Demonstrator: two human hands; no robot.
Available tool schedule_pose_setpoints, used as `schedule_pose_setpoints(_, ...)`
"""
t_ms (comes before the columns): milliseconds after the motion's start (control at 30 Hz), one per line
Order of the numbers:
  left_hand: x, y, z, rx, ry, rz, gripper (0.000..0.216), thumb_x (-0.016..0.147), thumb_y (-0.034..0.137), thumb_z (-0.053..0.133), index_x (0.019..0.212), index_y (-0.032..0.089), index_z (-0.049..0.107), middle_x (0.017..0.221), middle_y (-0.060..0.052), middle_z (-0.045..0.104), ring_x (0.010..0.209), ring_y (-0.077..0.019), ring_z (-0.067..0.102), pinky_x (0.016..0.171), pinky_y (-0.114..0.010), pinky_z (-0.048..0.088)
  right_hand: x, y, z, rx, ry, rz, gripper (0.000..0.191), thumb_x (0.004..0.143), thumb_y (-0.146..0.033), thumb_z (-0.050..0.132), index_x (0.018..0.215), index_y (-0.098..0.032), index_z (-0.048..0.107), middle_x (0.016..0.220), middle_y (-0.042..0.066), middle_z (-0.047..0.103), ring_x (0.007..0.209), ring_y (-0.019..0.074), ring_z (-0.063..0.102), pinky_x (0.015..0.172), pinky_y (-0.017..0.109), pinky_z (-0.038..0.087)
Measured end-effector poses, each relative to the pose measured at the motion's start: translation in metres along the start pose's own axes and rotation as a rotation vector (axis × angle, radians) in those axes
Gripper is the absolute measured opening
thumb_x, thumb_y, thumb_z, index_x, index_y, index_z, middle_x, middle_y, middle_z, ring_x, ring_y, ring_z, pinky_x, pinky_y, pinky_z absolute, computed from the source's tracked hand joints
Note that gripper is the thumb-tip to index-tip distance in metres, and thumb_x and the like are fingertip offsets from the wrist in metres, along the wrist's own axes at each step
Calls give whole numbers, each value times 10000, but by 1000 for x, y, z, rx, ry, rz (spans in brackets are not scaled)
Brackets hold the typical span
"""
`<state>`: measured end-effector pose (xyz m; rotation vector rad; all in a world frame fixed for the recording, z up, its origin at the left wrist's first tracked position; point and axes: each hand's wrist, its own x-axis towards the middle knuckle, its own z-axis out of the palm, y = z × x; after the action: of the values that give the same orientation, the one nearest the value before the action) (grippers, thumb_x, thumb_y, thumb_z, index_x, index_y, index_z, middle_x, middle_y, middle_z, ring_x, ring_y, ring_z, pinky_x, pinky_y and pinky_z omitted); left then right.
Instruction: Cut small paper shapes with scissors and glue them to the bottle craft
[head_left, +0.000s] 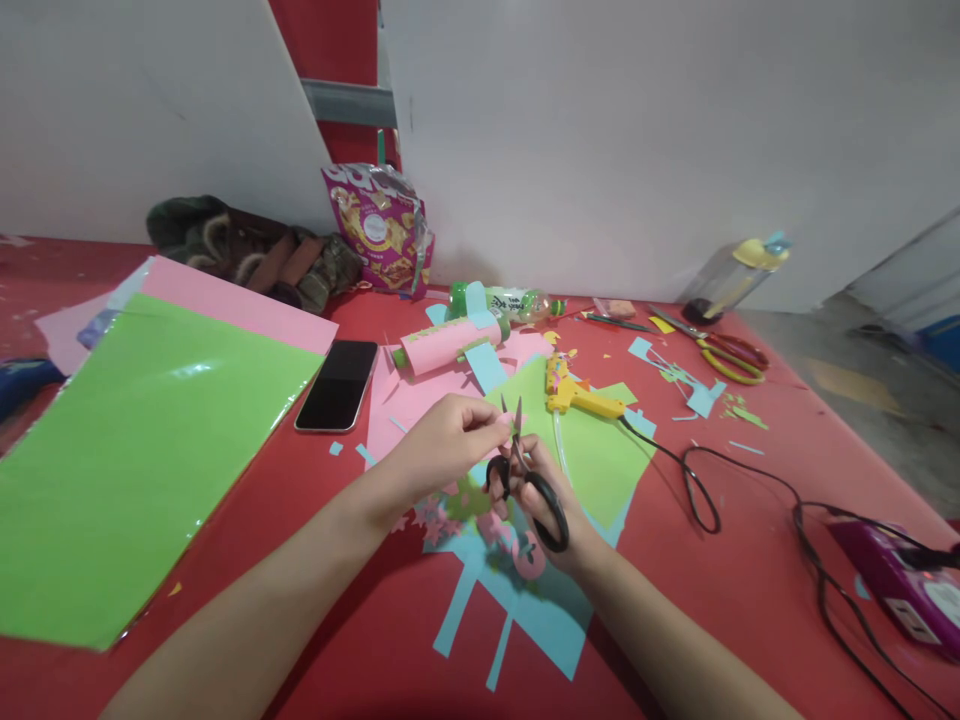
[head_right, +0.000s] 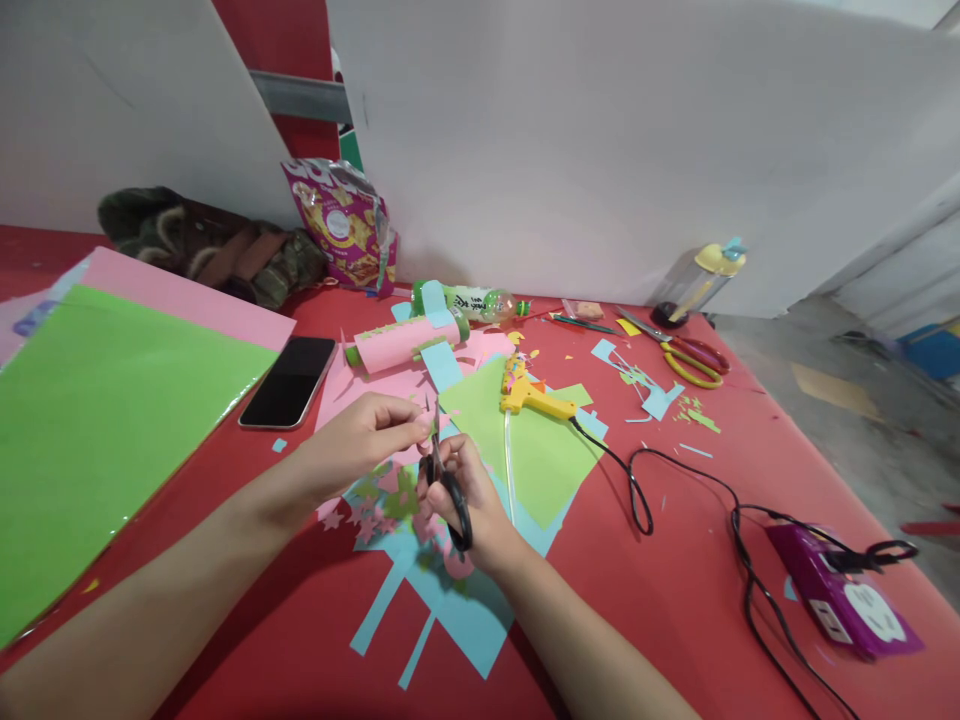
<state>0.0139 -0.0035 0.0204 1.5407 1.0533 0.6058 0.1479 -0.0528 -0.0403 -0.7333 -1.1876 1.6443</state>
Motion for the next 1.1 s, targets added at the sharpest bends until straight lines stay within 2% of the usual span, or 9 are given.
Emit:
schedule_pose_setpoints(233, 0, -1, 4, 6, 33, 8, 273, 755, 285, 416, 527, 146, 471, 471, 33, 445, 453, -78, 420, 451, -208, 290, 0, 3, -2, -39, 25, 6, 401, 685, -543, 527, 824, -229, 321, 700, -16, 447, 539, 105, 397, 524, 252, 328)
schedule_pose_setpoints(600, 0, 2, 7, -15, 81, 4, 304, 745, 238, 425, 453, 164, 382, 402, 53, 405, 377, -60, 366, 400, -214, 232, 1, 2, 1, 23, 52, -3, 387, 685, -511, 556, 803, -231, 316, 652, -43, 419, 508, 88, 394, 502, 234, 335)
schedule_pose_setpoints(1100, -1, 2, 10, -36, 67, -1, 266, 739, 222, 418, 483, 153, 440, 409, 45, 435, 404, -65, 411, 428, -199, 280, 0, 2, 2, 9, 69, -28, 378, 693, -508, 549, 811, -226, 326, 682, -30, 416, 529, 94, 422, 498, 235, 363)
